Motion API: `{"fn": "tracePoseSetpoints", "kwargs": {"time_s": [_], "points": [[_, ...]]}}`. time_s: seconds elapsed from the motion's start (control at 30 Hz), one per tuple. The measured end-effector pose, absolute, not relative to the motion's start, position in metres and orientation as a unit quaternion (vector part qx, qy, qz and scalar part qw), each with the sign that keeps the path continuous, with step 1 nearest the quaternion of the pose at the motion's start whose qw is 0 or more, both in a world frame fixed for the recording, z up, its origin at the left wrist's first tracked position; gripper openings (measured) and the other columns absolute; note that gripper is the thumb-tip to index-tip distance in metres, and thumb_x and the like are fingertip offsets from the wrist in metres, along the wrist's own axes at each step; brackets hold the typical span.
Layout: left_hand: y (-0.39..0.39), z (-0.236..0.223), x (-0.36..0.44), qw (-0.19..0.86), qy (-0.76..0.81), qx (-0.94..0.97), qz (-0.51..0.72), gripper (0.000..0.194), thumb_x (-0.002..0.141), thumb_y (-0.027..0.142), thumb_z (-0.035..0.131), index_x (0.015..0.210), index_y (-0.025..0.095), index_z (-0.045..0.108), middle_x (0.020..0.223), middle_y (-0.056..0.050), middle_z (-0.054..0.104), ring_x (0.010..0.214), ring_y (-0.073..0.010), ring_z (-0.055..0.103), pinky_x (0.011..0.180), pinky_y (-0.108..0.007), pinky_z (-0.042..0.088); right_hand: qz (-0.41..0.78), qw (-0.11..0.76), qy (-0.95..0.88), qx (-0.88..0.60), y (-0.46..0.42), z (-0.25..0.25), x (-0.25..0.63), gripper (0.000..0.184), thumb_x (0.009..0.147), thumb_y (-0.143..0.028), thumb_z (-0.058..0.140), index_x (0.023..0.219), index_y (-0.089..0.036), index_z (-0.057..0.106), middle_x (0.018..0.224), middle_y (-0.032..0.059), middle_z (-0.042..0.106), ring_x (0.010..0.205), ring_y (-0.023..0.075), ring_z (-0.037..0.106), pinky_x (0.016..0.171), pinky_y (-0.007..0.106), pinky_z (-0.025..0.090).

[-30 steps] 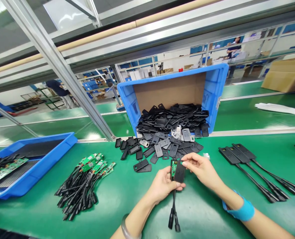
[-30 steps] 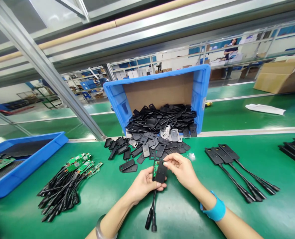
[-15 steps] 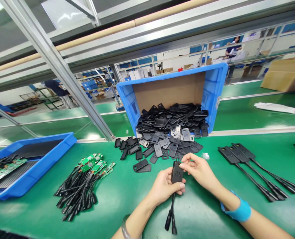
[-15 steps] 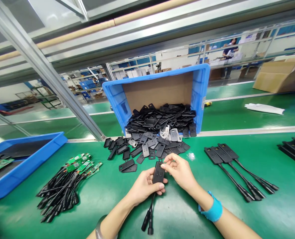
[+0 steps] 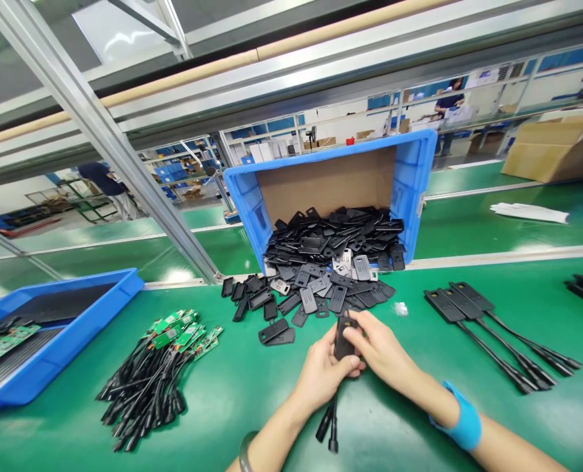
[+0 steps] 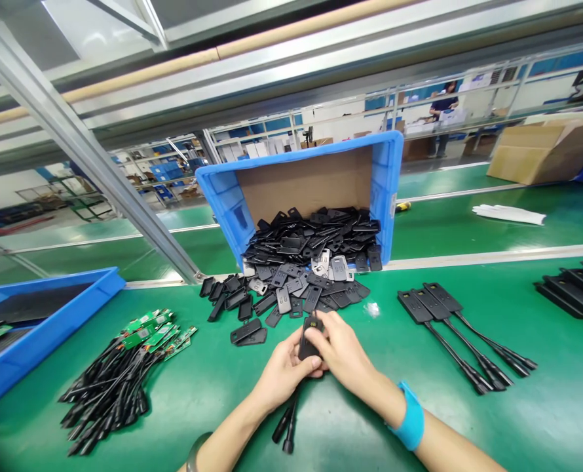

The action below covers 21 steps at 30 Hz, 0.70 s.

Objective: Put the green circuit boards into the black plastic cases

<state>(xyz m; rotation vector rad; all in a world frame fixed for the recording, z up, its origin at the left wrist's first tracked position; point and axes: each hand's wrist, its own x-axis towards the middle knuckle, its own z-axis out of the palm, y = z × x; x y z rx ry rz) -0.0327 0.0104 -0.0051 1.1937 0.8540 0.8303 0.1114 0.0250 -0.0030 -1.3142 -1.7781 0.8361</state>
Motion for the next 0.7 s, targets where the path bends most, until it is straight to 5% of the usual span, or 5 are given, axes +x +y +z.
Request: {"fn": "tracePoseSetpoints", "kwargs": {"time_s": [0.1, 0.23, 0.47, 0.7], "points": [[0.009, -0.009, -0.034, 0.703, 0.328, 0.524, 0.351, 0.096, 0.064, 0.017, 0.074, 0.142, 0.025, 0.019, 0.104, -0.009, 0.063, 0.085, -0.0164, 0.064, 0.075, -0.028, 0.050, 0.204, 0.345, -0.744, -0.535, 0.019, -0.002, 0.110, 0.057, 0.083, -0.034, 0.049, 0.134, -0.011, 0.035, 0.106, 0.0121, 0.051, 0.094, 0.0226, 0.054, 0.082, 0.035, 0.047], [0.007, -0.007, -0.036, 0.702, 0.310, 0.564, 0.306, 0.111, 0.064, 0.015, 0.073, 0.144, 0.027, -0.004, 0.133, -0.017, 0.047, 0.111, -0.0221, 0.054, 0.087, -0.034, 0.046, 0.077, 0.249, -0.773, -0.578, 0.029, 0.007, 0.134, 0.044, 0.083, -0.021, 0.045, 0.125, -0.009, 0.043, 0.093, 0.0108, 0.051, 0.084, 0.0221, 0.056, 0.075, 0.033, 0.048], [0.013, -0.003, -0.040, 0.641, 0.348, 0.603, 0.323, 0.095, 0.067, 0.015, 0.069, 0.143, 0.026, 0.014, 0.135, -0.019, 0.043, 0.110, -0.0249, 0.053, 0.077, -0.033, 0.049, -0.098, 0.016, -0.674, -0.732, 0.055, 0.015, 0.200, 0.017, 0.080, -0.015, 0.051, 0.088, -0.002, 0.058, 0.081, 0.0164, 0.055, 0.074, 0.0276, 0.060, 0.063, 0.033, 0.045], [0.016, -0.004, -0.043, 0.548, 0.382, 0.665, 0.333, 0.079, 0.068, 0.011, 0.063, 0.137, 0.026, 0.030, 0.130, -0.015, 0.047, 0.102, -0.0201, 0.055, 0.071, -0.029, 0.052, -0.196, -0.001, -0.647, -0.737, 0.051, 0.011, 0.205, 0.030, 0.082, -0.002, 0.038, 0.104, -0.004, 0.058, 0.087, 0.0185, 0.055, 0.075, 0.0302, 0.060, 0.051, 0.031, 0.042]]}}
